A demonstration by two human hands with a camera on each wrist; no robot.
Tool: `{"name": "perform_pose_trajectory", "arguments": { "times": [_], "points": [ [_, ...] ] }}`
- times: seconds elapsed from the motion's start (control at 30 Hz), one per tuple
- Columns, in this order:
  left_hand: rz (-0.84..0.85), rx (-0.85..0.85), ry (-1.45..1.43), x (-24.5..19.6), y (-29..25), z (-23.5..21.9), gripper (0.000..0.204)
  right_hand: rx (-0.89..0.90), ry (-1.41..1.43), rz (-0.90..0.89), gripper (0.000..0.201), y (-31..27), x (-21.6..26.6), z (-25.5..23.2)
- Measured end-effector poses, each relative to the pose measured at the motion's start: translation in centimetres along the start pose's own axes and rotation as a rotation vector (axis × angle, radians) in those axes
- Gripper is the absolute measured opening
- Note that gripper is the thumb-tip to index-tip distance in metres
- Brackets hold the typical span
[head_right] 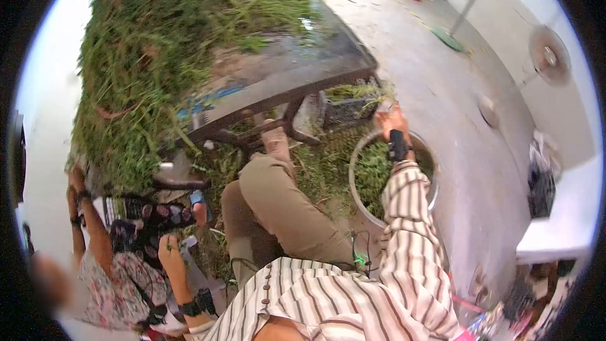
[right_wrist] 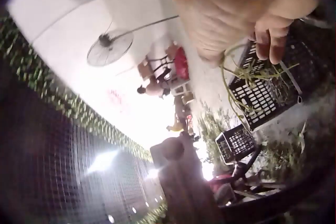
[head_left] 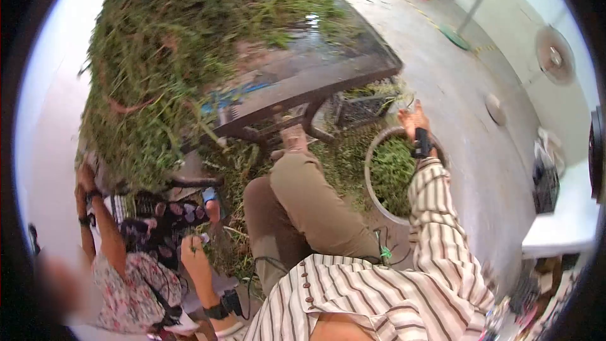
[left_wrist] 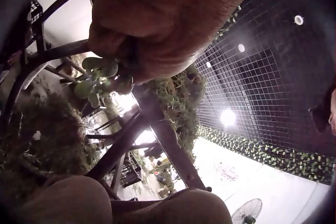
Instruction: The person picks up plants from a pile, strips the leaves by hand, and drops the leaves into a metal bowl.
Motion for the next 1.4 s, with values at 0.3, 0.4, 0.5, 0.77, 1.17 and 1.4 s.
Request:
{"name": "perform_pose_trajectory", "arguments": {
  "times": [0.3, 0.4, 0.5, 0.77, 1.17, 1.4],
  "points": [
    [0.202, -0.110, -0.177, -6.8, 4.6, 2.1, 0.018, 0.084, -0.361, -0.278, 0.023, -12.3, 3.2, 5.0],
    [0.388, -0.106, -0.227, -12.3, 6.9, 4.6, 0.017, 0.143, -0.391, -0.428, 0.020, -16.9, 4.7, 6.5],
    [0.543, 0.054, -0.459, -19.1, 6.9, 9.2, 0.021, 0.238, -0.385, -0.586, 0.019, -23.5, 6.4, 10.0],
    [0.918, 0.599, -0.478, -27.0, 1.4, 12.4, 0.047, 0.700, -0.306, -0.597, 0.020, -34.2, 5.0, 15.7],
    [-0.220, -0.064, -0.941, -11.4, 21.1, 2.9, 0.031, 1.089, -0.252, -0.004, 0.018, -37.2, -11.3, 30.8],
    [-0.562, -0.058, -1.260, -7.2, 30.0, 6.0, 0.023, 0.928, -0.222, 0.327, 0.018, -33.2, -19.9, 30.5]
  ]
}}
Point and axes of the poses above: each hand's wrist, its own y-axis towards the middle knuckle, its own z-axis out of the palm, x = y × z, the point moved 2 cm from there along y, towards the middle knuckle, and after that the axes turned 15 degrees about -x, right-handed, at the moved point
